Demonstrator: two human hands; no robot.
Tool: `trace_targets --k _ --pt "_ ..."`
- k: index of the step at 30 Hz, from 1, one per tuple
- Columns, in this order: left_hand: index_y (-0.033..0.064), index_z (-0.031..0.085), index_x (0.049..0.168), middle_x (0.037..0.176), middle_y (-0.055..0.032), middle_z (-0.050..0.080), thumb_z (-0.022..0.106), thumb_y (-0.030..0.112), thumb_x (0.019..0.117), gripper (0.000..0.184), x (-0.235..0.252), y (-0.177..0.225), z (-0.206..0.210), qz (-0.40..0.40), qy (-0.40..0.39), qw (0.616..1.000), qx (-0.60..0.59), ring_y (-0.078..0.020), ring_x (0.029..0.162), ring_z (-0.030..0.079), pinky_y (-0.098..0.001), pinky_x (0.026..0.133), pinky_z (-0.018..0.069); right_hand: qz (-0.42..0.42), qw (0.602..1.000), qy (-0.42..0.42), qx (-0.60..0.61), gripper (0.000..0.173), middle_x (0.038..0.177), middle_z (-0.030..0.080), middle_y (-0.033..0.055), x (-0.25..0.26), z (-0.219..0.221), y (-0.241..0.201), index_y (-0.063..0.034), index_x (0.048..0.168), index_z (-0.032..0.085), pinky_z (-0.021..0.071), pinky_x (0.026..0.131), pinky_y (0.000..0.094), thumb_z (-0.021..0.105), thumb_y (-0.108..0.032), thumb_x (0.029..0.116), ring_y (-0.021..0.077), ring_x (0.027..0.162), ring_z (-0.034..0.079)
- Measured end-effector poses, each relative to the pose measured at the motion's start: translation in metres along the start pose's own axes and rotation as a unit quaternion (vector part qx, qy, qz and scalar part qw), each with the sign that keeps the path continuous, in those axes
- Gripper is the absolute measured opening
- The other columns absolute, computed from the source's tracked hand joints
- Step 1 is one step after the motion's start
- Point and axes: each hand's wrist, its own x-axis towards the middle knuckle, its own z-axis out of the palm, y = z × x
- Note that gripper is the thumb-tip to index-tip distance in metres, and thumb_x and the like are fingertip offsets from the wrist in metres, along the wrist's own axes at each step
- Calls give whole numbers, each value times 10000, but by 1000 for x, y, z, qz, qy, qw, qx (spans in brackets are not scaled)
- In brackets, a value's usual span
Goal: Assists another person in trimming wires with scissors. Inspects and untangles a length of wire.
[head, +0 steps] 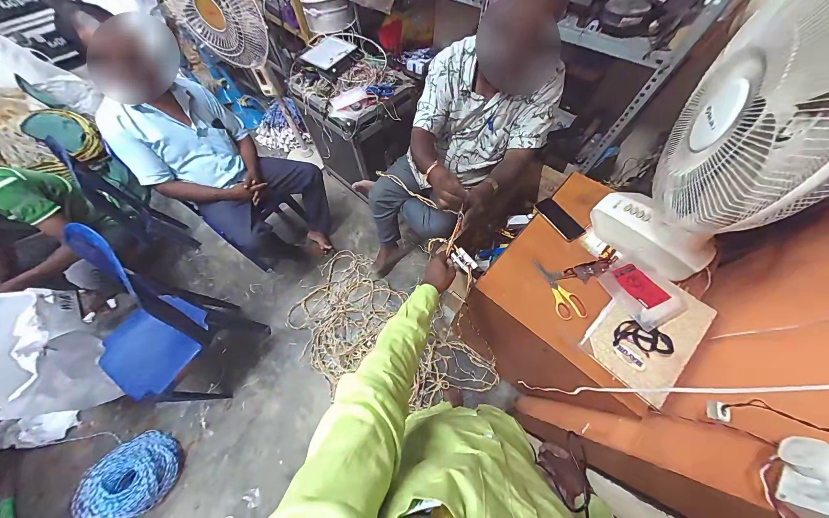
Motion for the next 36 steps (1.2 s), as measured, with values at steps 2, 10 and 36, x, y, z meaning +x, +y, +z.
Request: trace_targets --k 2,10,36 --pt "-34 542 1367 1110 -280 669 597 156 1009 409 2 -1 3 9 0 1000 9 -417 1040 664 -604 934 517 -7 1000 -3 3 332 1089 698 217 15 2 14 18 1336 584 568 746 446 583 -157 1053 268 851 684" --pt "-45 521 1392 1156 -323 647 588 173 1020 437 -8 4 4 -4 3 1000 -21 -465 1053 647 -625 907 514 5 1000 -13 -21 377 1208 677 260 -3 15 -14 55 1347 586 556 936 489 588 -187 1058 334 1053 689" --pt "1 634 1319 1175 -287 682 418 254 1109 393 -26 -3 -21 -54 88 995 13 -447 1135 649 -620 994 480 -34 997 -14 -74 376 1180 684 247 19 17 -9 31 1324 606 561 921 519 594 -232 1054 342 1033 690"
